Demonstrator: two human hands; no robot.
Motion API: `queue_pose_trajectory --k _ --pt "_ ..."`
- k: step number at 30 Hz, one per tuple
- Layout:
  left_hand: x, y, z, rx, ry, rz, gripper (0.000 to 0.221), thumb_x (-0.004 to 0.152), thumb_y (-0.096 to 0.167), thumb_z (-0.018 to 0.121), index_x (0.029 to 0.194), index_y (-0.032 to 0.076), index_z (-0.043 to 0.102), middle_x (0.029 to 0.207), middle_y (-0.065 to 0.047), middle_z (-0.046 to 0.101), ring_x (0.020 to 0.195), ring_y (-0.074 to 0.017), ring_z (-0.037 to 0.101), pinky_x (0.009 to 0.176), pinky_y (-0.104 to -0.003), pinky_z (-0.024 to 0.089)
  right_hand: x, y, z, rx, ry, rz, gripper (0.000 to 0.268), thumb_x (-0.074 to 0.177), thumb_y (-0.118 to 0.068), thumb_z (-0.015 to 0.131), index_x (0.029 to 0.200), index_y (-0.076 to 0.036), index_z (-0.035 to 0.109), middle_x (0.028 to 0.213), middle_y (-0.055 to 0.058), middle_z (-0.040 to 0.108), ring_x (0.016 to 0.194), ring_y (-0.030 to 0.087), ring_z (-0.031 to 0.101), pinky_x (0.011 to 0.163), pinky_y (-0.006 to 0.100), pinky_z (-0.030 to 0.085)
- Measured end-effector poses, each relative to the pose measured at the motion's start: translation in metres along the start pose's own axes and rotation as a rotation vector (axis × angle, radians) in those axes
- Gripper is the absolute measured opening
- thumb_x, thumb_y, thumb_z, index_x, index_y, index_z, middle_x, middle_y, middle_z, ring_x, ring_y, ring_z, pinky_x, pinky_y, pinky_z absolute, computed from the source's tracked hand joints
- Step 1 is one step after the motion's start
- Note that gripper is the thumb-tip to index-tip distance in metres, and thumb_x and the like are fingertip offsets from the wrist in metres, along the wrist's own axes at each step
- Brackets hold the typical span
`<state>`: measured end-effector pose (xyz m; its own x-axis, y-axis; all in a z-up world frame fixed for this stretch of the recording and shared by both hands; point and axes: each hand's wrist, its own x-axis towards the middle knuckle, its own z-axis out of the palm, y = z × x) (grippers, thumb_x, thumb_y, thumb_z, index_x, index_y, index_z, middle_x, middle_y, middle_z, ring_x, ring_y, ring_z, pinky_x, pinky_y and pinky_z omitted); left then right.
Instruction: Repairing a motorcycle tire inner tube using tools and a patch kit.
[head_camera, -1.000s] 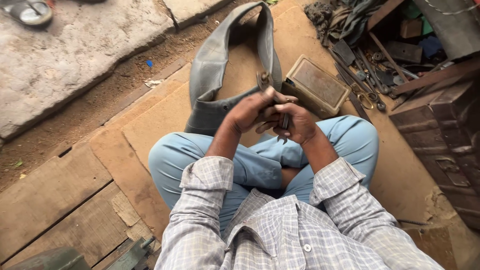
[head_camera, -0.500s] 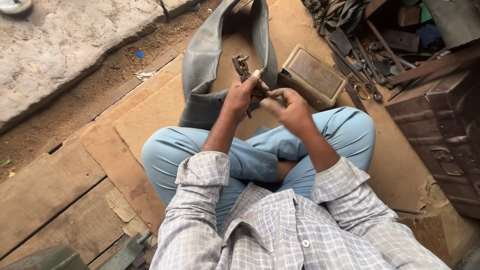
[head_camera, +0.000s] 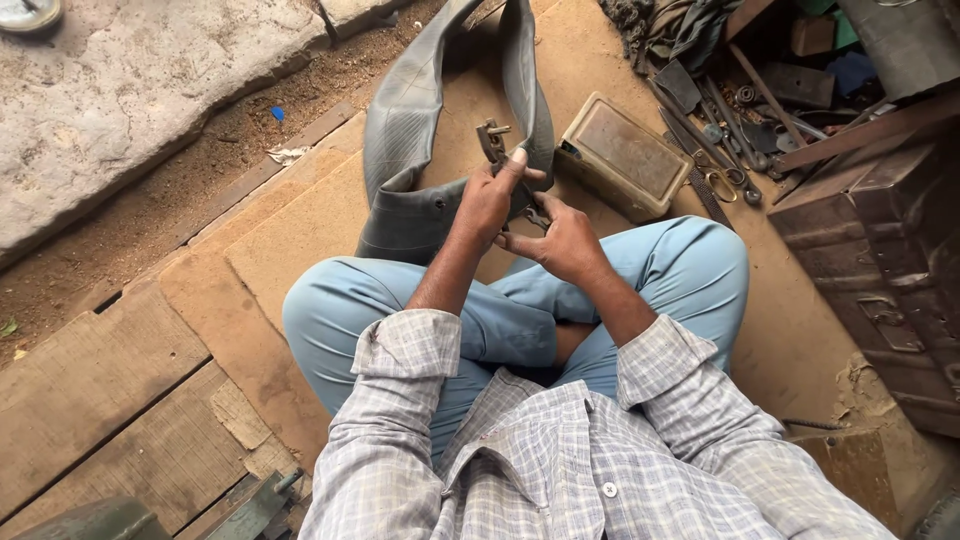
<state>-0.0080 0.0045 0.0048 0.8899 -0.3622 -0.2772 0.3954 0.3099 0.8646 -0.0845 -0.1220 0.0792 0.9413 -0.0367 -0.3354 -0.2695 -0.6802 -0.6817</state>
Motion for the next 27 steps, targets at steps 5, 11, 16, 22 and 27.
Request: queue_pose_trajectory --k 5,11,16,22,27 --pt "-0.012 0.012 0.007 0.058 -0.173 -0.041 0.045 0.090 0.032 0.072 0.123 0.003 0.060 0.105 -0.008 0.068 0.098 -0.0192 0.067 0.087 -0.035 0.057 -0.002 0.011 0.007 0.180 0.090 -0.052 0.077 0.074 -0.041 0.088 0.131 0.004 0.062 0.120 0.015 0.074 0.111 0.020 0.071 0.095 0.033 0.056" --pt "0.002 -0.009 -0.004 0.001 -0.139 -0.172 0.040 0.092 0.032 0.066 0.117 0.001 0.066 0.108 -0.007 0.072 0.102 -0.0207 0.065 0.095 -0.034 0.049 0.011 0.039 -0.003 0.309 0.046 -0.075 0.069 0.075 -0.031 0.091 0.127 0.002 0.062 0.120 0.013 0.072 0.110 0.016 0.069 0.090 0.031 0.056" --pt "-0.001 0.012 -0.018 -0.182 -0.073 -0.117 0.028 0.090 0.021 0.055 0.112 0.004 0.062 0.101 -0.015 0.073 0.096 -0.0281 0.075 0.087 -0.041 0.059 0.030 0.073 -0.061 0.918 0.093 0.134 0.027 0.100 -0.026 0.058 0.108 -0.003 0.070 0.096 0.016 0.076 0.057 0.019 0.054 0.045 0.030 0.034" --pt "-0.011 0.023 -0.014 -0.331 -0.255 -0.096 0.033 0.094 0.029 0.050 0.111 0.003 0.063 0.091 -0.012 0.067 0.084 -0.0275 0.071 0.081 -0.043 0.059 0.058 0.167 -0.029 1.317 0.066 0.204 0.023 0.093 -0.006 0.052 0.114 -0.002 0.057 0.091 0.017 0.071 0.080 0.033 0.073 0.070 0.050 0.062" --pt "-0.015 0.016 -0.016 -0.351 -0.377 -0.082 0.034 0.102 0.032 0.051 0.111 0.002 0.064 0.092 -0.011 0.066 0.085 -0.0262 0.068 0.083 -0.042 0.057 0.021 0.072 -0.036 1.177 -0.003 0.195 0.036 0.100 -0.019 0.052 0.134 -0.015 0.058 0.090 0.013 0.072 0.075 0.027 0.070 0.070 0.040 0.060"
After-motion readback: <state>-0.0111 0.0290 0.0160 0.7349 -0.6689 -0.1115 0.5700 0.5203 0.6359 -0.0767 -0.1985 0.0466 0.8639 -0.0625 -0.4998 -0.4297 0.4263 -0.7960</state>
